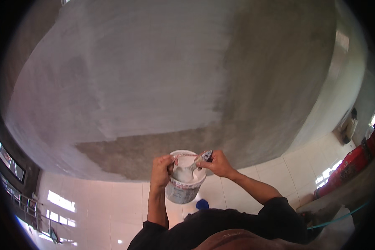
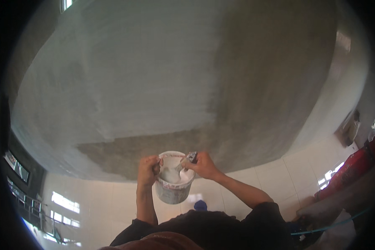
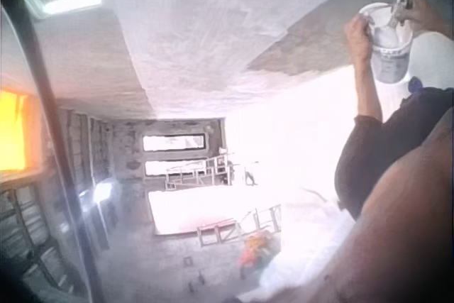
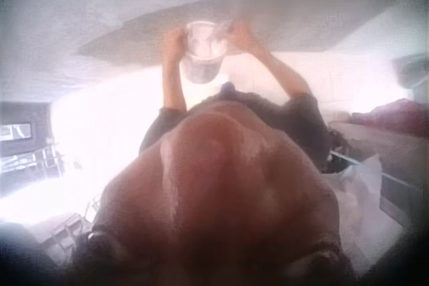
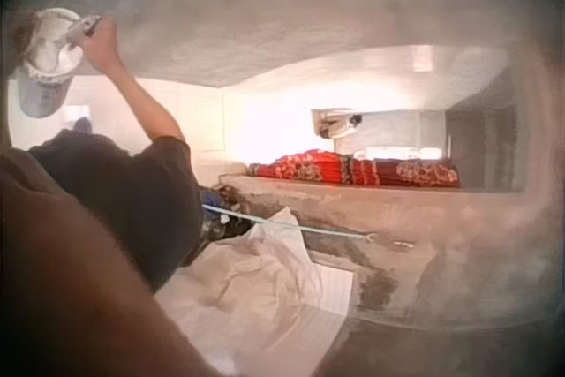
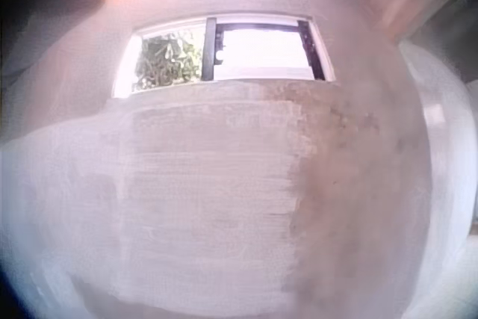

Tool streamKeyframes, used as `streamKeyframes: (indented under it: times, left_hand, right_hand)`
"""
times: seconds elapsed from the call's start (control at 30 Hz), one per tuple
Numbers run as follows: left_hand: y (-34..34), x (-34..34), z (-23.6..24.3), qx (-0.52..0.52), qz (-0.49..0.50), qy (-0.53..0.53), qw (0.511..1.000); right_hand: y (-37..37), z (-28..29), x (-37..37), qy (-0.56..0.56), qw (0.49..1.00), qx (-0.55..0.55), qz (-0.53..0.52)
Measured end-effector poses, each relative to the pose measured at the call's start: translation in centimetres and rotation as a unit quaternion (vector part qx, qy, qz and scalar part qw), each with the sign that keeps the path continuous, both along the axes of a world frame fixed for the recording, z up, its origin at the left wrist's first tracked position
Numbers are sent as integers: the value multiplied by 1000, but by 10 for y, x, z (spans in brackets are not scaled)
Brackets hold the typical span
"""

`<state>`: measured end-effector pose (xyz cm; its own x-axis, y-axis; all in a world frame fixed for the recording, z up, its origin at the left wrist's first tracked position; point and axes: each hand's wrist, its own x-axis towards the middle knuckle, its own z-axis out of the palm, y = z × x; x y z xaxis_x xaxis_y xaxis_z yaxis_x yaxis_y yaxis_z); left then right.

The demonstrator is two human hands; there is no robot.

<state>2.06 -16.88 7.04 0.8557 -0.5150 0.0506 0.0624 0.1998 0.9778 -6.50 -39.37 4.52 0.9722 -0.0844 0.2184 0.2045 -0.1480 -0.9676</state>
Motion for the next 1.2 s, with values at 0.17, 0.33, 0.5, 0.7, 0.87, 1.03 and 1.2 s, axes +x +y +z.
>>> streamKeyframes:
  times: [0.17,0.33,0.5,0.7,0.87,1.03,1.2]
  left_hand:
    - [10,-18,15,-26,-8,-12,1000]
    - [11,-26,26,-20,-8,-2,1000]
    - [12,-27,22,-22,-8,-12,1000]
    - [6,-22,19,-35,21,-32,999]
    - [5,-22,16,-23,58,-39,997]
    - [6,-19,7,-16,59,-37,997]
    - [5,-15,4,-19,33,-18,999]
  right_hand:
    - [10,9,-4,-31,997,68,25]
    - [10,10,-14,-236,917,-305,-101]
    - [13,10,-24,-368,837,-384,-125]
    - [18,15,-24,-91,992,0,-82]
    - [7,-8,-7,41,997,3,-59]
    - [15,-9,-9,-59,996,18,-62]
    - [7,-15,-1,-300,886,-333,-116]
